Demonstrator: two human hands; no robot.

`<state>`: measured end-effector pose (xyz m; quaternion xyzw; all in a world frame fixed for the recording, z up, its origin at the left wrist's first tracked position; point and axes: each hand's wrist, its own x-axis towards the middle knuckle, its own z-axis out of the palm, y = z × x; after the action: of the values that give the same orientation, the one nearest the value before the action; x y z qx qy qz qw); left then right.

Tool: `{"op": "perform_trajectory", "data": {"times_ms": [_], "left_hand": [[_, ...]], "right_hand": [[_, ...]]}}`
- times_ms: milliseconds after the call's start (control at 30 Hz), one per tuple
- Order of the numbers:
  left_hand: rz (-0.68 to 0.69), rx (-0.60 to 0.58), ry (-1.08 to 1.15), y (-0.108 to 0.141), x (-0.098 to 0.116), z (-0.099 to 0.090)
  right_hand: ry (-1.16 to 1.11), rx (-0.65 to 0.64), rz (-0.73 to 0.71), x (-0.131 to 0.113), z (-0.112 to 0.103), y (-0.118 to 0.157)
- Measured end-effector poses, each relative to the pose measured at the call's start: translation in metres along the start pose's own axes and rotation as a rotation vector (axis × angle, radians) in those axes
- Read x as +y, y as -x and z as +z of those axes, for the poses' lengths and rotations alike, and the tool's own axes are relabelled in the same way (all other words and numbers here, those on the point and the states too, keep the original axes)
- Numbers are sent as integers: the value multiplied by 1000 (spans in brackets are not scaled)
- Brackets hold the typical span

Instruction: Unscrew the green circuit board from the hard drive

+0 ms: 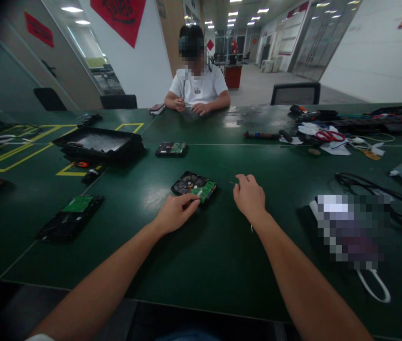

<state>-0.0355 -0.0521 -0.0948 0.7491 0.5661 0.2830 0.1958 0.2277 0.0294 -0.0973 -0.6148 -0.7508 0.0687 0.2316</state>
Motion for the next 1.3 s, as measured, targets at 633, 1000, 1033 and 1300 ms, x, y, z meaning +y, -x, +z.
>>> {"op": "perform_trajectory", "data": {"times_ms": [633, 1000, 1033, 1300], "left_hand": [[15, -13, 7, 0, 1, -1], [14, -16, -34, 0, -2, 0], [15, -15, -33, 0, -2, 0], [16, -20, -17, 0, 1, -2]], "right_hand": [[231, -138, -92, 7, 11, -11], [190, -130, -71, 15, 8, -15], [180, -127, -80, 15, 9, -15], [140, -122, -123, 12, 11, -16]]}}
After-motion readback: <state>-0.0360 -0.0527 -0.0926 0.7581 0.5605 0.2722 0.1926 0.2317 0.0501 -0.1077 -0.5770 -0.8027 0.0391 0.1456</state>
